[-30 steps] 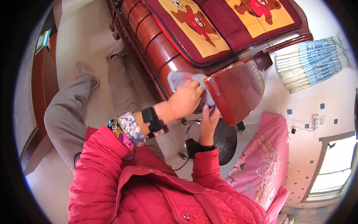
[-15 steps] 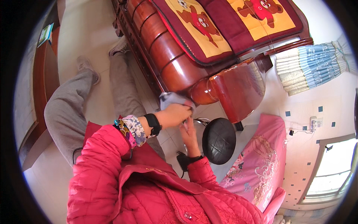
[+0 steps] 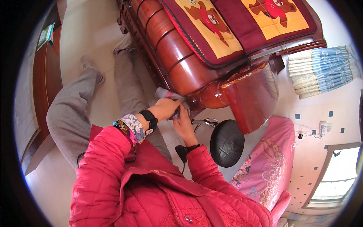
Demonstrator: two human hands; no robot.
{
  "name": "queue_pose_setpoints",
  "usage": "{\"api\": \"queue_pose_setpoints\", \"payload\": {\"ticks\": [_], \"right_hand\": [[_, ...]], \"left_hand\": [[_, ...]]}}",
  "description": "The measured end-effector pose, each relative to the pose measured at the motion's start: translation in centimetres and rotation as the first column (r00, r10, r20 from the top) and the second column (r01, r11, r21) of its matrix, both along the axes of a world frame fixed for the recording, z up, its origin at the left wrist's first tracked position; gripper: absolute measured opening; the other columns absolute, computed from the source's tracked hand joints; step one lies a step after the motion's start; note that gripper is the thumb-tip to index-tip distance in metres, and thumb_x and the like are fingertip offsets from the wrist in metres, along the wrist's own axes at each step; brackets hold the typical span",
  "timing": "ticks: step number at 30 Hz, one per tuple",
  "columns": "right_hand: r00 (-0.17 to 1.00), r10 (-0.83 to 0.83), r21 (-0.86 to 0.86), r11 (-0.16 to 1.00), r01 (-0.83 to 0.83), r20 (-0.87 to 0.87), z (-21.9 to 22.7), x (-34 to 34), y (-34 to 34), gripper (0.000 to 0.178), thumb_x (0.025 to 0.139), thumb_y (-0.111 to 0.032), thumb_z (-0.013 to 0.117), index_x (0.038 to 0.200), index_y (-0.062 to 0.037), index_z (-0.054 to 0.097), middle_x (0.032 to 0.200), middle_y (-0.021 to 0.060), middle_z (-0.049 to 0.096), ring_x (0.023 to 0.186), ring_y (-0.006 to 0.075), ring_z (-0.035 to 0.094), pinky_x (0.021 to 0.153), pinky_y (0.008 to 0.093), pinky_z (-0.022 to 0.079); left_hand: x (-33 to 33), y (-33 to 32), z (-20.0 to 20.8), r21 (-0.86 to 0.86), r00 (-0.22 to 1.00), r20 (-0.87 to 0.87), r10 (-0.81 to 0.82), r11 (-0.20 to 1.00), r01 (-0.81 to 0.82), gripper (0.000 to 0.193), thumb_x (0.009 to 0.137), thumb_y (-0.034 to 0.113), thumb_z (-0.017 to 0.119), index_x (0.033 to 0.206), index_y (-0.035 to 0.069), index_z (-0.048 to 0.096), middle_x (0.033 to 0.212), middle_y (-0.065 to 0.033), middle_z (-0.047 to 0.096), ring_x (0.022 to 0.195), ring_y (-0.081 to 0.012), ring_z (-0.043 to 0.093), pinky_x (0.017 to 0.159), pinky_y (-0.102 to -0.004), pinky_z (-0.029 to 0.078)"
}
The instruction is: The person wipes the wooden frame and armrests of a sofa with a cloth, then cleans the glass surface of a nearby table. The person uses a gray cloth to wipe the furniture and table surfaces in a living room.
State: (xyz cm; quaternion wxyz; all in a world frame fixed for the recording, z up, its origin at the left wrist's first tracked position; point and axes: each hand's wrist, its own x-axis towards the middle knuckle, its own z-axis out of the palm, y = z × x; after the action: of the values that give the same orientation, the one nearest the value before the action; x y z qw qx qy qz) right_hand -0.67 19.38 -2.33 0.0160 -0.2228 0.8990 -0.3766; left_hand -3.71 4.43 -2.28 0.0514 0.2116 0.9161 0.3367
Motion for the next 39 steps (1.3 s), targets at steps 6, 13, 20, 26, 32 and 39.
{"api": "queue_pose_setpoints", "payload": {"ticks": [6, 13, 20, 26, 32, 39], "right_hand": [[0.955, 0.001, 0.105, 0.994, -0.034, 0.296, -2.2, 3.2, 3.6, 0.054, 0.078, -0.007, 0.053, 0.127, 0.0021, 0.033, 0.115, 0.0221, 0.046, 0.094, 0.0323, 0.055, 0.080, 0.0347, 0.044], [0.988, -0.033, -0.178, 0.982, 0.060, 0.151, 0.3, 4.5, 2.5, 0.055, 0.081, -0.004, 0.053, 0.130, 0.0021, 0.028, 0.112, 0.0179, 0.047, 0.088, 0.0210, 0.059, 0.071, 0.0282, 0.047], [0.968, -0.069, -0.331, 0.932, 0.148, 0.240, 4.2, 0.4, 0.1, 0.056, 0.083, -0.002, 0.051, 0.132, 0.0009, 0.024, 0.098, 0.0110, 0.050, 0.069, 0.0120, 0.053, 0.061, 0.0235, 0.045], [0.949, -0.048, -0.393, 0.903, 0.175, 0.313, 2.8, 1.5, 0.4, 0.055, 0.086, -0.009, 0.049, 0.134, -0.0027, 0.023, 0.093, 0.0083, 0.057, 0.073, 0.0109, 0.057, 0.061, 0.0234, 0.046], [0.907, -0.040, -0.454, 0.856, 0.247, 0.419, 0.9, 2.8, 0.9, 0.057, 0.086, -0.013, 0.052, 0.135, -0.0056, 0.022, 0.092, 0.0062, 0.059, 0.073, 0.0103, 0.059, 0.058, 0.0214, 0.045], [0.827, -0.053, -0.448, 0.820, 0.356, 0.559, -0.9, 4.4, 1.1, 0.057, 0.085, -0.015, 0.053, 0.135, -0.0071, 0.026, 0.088, 0.0057, 0.059, 0.072, 0.0108, 0.060, 0.057, 0.0223, 0.045]], "left_hand": [[1.2, 0.4, -0.4, -0.038, 0.997, -0.005, -0.073, 0.997, 0.072, 0.022, 0.075, 0.009, 0.051, 0.096, 0.003, 0.052, 0.077, -0.0169, 0.062, 0.075, -0.0337, 0.061, 0.062, -0.0427, 0.047], [1.8, 0.8, 1.6, 0.082, 0.984, -0.172, 0.041, 0.996, -0.027, 0.025, 0.074, 0.011, 0.051, 0.098, 0.005, 0.051, 0.067, -0.0161, 0.060, 0.064, -0.0329, 0.060, 0.055, -0.0429, 0.046], [-1.2, 1.6, 3.6, 0.037, 0.991, -0.130, 0.033, 0.999, -0.028, 0.045, 0.071, 0.017, 0.057, 0.112, 0.002, 0.045, 0.083, -0.0207, 0.061, 0.077, -0.0325, 0.061, 0.061, -0.0416, 0.048], [-0.8, 2.3, 3.4, 0.023, 0.995, 0.084, 0.048, 0.998, -0.050, 0.029, 0.084, 0.017, 0.039, 0.107, 0.003, 0.047, 0.088, -0.0195, 0.061, 0.083, -0.0341, 0.060, 0.068, -0.0415, 0.048], [0.4, 1.7, 2.8, 0.012, 0.997, -0.048, 0.063, 0.998, -0.062, 0.041, 0.078, 0.011, 0.047, 0.118, 0.004, 0.039, 0.078, -0.0205, 0.062, 0.074, -0.0352, 0.061, 0.063, -0.0431, 0.048], [0.3, 1.2, 2.0, -0.174, 1.000, 0.006, 0.018, 0.985, -0.017, 0.045, 0.074, 0.013, 0.054, 0.116, 0.008, 0.040, 0.082, -0.0181, 0.063, 0.076, -0.0351, 0.061, 0.065, -0.0443, 0.048]]}}
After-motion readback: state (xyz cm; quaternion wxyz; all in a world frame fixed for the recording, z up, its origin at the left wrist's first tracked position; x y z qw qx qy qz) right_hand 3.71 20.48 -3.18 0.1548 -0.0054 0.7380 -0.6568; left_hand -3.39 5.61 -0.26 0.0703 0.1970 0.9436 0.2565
